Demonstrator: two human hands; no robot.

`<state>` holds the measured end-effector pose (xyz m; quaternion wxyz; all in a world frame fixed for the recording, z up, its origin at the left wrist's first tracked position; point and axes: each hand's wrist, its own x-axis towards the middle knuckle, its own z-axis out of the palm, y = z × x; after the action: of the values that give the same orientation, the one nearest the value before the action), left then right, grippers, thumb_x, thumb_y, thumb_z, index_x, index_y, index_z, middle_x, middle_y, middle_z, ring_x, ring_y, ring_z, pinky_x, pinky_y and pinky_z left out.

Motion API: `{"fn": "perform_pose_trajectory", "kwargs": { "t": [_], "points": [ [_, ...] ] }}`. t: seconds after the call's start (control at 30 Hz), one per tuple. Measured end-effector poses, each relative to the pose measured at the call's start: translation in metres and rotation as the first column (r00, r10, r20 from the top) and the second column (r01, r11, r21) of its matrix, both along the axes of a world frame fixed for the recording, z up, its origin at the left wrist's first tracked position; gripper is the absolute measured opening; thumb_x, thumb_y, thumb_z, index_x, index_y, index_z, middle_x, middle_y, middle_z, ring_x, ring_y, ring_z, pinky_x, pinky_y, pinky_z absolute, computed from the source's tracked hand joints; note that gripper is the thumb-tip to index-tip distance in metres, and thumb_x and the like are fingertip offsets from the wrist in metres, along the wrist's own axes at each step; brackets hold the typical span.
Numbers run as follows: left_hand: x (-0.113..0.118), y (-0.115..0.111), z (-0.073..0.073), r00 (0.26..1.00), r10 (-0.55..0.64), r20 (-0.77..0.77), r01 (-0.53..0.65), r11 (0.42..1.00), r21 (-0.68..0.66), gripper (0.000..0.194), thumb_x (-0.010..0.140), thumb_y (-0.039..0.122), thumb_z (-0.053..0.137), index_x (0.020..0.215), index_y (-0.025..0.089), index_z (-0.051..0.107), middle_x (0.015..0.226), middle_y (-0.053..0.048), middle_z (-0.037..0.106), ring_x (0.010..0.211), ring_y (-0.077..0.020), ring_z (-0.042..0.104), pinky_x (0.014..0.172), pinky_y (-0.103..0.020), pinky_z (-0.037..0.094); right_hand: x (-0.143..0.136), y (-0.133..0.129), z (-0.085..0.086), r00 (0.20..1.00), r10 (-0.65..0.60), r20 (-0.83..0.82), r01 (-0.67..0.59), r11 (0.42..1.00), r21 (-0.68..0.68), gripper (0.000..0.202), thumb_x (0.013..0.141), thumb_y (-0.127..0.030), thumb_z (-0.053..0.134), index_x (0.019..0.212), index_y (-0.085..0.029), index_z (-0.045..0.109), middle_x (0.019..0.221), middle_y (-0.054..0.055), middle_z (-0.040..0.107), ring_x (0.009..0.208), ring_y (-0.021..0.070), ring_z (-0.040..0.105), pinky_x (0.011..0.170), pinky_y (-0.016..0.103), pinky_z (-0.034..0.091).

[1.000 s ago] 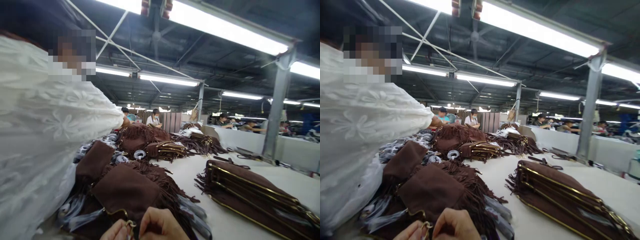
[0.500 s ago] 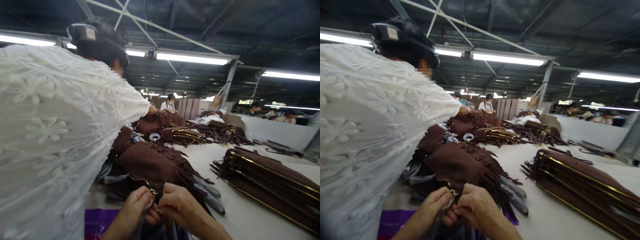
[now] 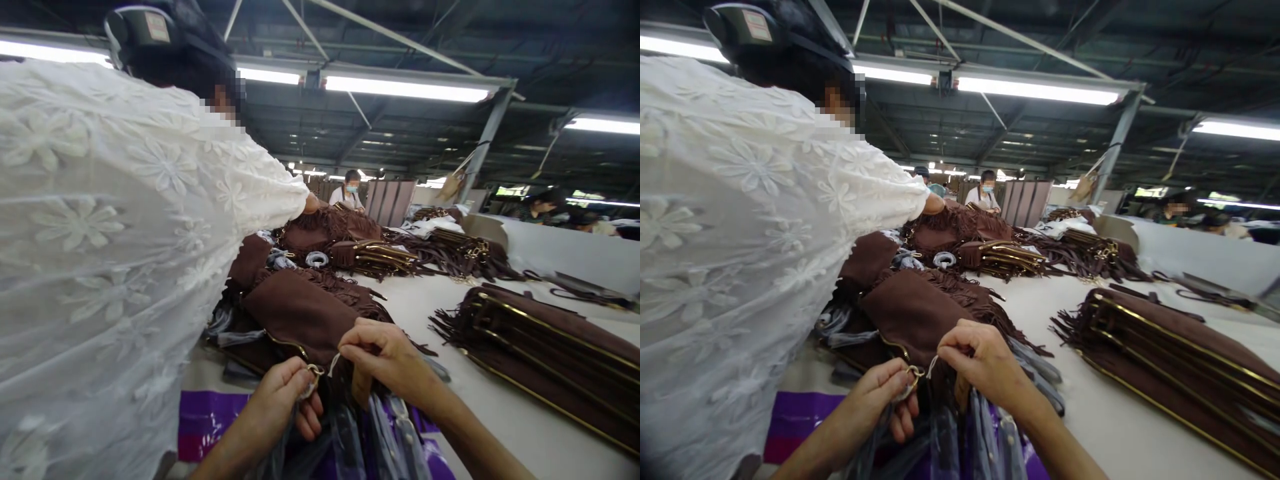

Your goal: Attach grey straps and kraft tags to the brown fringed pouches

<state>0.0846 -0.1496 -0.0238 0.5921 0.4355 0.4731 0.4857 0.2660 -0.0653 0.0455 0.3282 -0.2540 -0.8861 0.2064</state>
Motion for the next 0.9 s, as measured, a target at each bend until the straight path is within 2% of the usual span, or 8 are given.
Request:
{"fn": "perform_pose_trajectory", "kwargs": {
  "t": [0.23,0.5,0.9],
  "points": [
    [0.000,0.000,-0.002,1.000,0.001,0.000,-0.001,1.000,-0.011,0.051,0.070,0.067,0.062,0.076,0.018,0.048,0.062,0.000,0.064,0.043,-0.0107,0.059,0.041,-0.020,0.043,-0.008,0.004,-0.008,0.997,-0.034,-0.068,0.030,0.998,-0.062,0.020,0.086,-0.027,0.057,0.070,-0.021,0.068,0.066,-0.001,0.065,0.063,0.0148,0.058,0.062,0.026,0.043],
    [-0.001,0.000,-0.003,1.000,-0.008,0.020,0.009,1.000,-0.013,0.053,0.068,0.069,0.063,0.076,0.018,0.047,0.061,0.000,0.063,0.042,-0.0101,0.057,0.040,-0.020,0.043,-0.011,0.007,-0.018,0.998,-0.042,-0.052,0.040,0.998,-0.039,0.020,0.085,-0.026,0.058,0.068,-0.020,0.068,0.064,-0.001,0.063,0.060,0.0136,0.056,0.059,0.026,0.040],
    [-0.003,-0.003,0.000,0.999,-0.022,0.045,0.023,1.000,-0.015,0.051,0.069,0.066,0.064,0.075,0.018,0.048,0.062,-0.001,0.064,0.042,-0.0103,0.058,0.040,-0.020,0.043,-0.011,0.005,-0.009,0.999,-0.017,0.042,0.016,0.999,0.029,0.017,0.082,-0.018,0.059,0.067,-0.020,0.068,0.064,-0.002,0.063,0.061,0.0125,0.058,0.060,0.024,0.041]
  ]
}}
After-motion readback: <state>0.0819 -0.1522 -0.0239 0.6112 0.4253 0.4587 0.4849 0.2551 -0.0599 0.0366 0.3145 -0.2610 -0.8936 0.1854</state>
